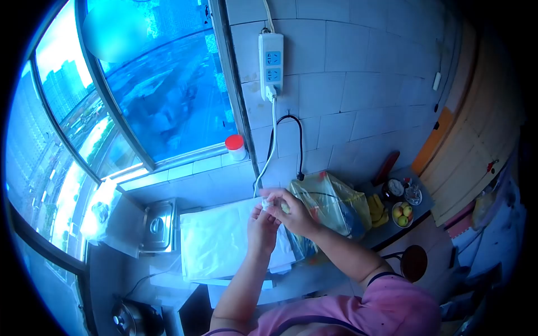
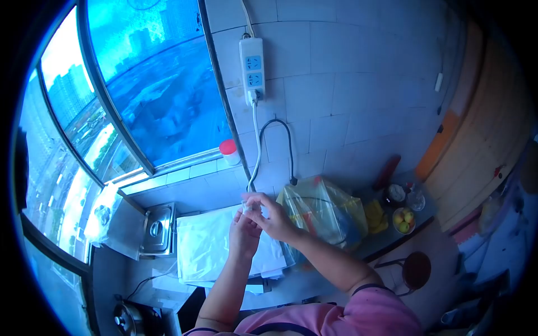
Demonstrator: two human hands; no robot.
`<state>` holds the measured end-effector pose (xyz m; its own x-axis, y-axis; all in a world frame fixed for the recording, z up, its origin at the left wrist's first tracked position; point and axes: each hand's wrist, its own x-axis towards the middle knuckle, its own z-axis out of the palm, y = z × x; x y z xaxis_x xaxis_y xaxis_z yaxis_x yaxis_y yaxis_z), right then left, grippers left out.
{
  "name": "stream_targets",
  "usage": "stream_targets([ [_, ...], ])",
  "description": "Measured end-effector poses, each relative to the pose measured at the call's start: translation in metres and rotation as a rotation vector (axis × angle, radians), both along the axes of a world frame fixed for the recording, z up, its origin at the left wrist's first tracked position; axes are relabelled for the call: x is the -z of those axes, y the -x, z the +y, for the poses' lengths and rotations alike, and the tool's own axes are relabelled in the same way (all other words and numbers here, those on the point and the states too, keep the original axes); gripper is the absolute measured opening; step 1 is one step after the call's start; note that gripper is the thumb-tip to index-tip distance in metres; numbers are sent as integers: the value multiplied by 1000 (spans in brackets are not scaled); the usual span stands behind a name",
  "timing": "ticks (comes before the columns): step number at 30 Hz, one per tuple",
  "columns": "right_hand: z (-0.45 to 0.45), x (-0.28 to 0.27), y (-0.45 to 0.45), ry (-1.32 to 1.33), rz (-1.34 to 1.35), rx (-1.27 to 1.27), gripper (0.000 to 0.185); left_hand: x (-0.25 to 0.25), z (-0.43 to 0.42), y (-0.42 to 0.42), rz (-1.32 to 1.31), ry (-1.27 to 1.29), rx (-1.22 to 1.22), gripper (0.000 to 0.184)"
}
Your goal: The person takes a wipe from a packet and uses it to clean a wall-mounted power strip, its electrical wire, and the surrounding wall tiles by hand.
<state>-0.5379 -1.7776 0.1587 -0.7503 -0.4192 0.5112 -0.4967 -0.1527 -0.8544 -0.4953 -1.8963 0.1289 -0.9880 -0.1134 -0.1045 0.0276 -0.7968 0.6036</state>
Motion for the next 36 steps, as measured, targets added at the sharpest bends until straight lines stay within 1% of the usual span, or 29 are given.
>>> stream_targets([
  [2, 11, -10, -4, -21, 34, -42, 22, -5, 4, -4, 6, -29, 15, 23],
  [3, 16, -15, -6, -51, 64, -78, 20, -8, 3, -6, 27, 30, -2, 26],
  [4, 19, -19, -7, -39, 138, -50, 16, -10, 4, -9, 46, 87, -20, 30],
  [5, 24, -20, -3, -31, 136, -60, 16, -12, 6, -12, 44, 95, -30, 30],
  [7, 32, -22, 10, -158, 375, 47, 13, -20, 11, -17, 47, 119, 55, 34],
  [8, 32, -22, 23, 3, 315, 57, 11, -29, 17, -22, 4, 160, 60, 38],
  [9, 34, -31, 39, 83, 342, 129, 12, -30, 19, -26, -1, 174, 52, 38],
  [10, 40, -47, 55, 83, 295, 255, 16, -27, 20, -33, -55, 232, 68, 40],
  [11, 45, -68, 73, 139, 262, 324, 25, -22, 20, -41, -110, 287, 85, 41],
  [12, 44, -83, 97, 269, 268, 347, 33, -6, 18, -46, -157, 320, 90, 41],
  [13, 45, -98, 121, 301, 328, 383, 37, 5, 16, -53, -187, 349, 104, 39],
  [15, 47, -128, 158, 294, 310, 399, 37, 28, 11, -69, -297, 407, 109, 38],
  [17, 45, -142, 181, 464, 10, 87, 36, 51, 2, -89, -352, 449, 112, 37],
  [18, 44, -143, 181, 465, 13, 94, 36, 62, -3, -98, -397, 487, 110, 36],
  [19, 43, -146, 181, 529, -42, 16, 35, 71, -9, -109, -391, 488, 115, 36],
  [20, 40, -148, 181, 590, -95, -64, 35, 80, -16, -121, -442, 458, 92, 36],
  [21, 39, -147, 180, 585, -90, -60, 35, 86, -23, -132, -496, 428, 69, 36],
  [22, 39, -146, 178, 621, -167, -137, 35, 88, -30, -143, -495, 429, 76, 36],
  [23, 40, -148, 178, 657, -235, -210, 35, 84, -39, -149, -577, 433, 37, 35],
  [24, 41, -147, 179, 661, -256, -210, 29, 86, -46, -156, -663, 433, -1, 35],
  [28, 32, -147, 186, 725, -306, -180, 22, 128, -89, -180, -684, 377, -17, 33],
  [30, 27, -152, 194, 722, -256, 29, 22, 124, -96, -182, -692, 381, -34, 33],
  [31, 25, -156, 199, 727, -252, 36, 22, 122, -99, -182, -705, 387, -59, 34],
  [33, 19, -168, 206, 631, -94, 353, 30, 123, -105, -181, -712, 389, -63, 34],
  [35, 5, -190, 203, 704, 3, 435, 35, 124, -107, -180, -547, 523, 0, 42],
  [36, -1, -195, 213, 688, 127, 464, 36, 122, -106, -179, -504, 574, 12, 42],
])
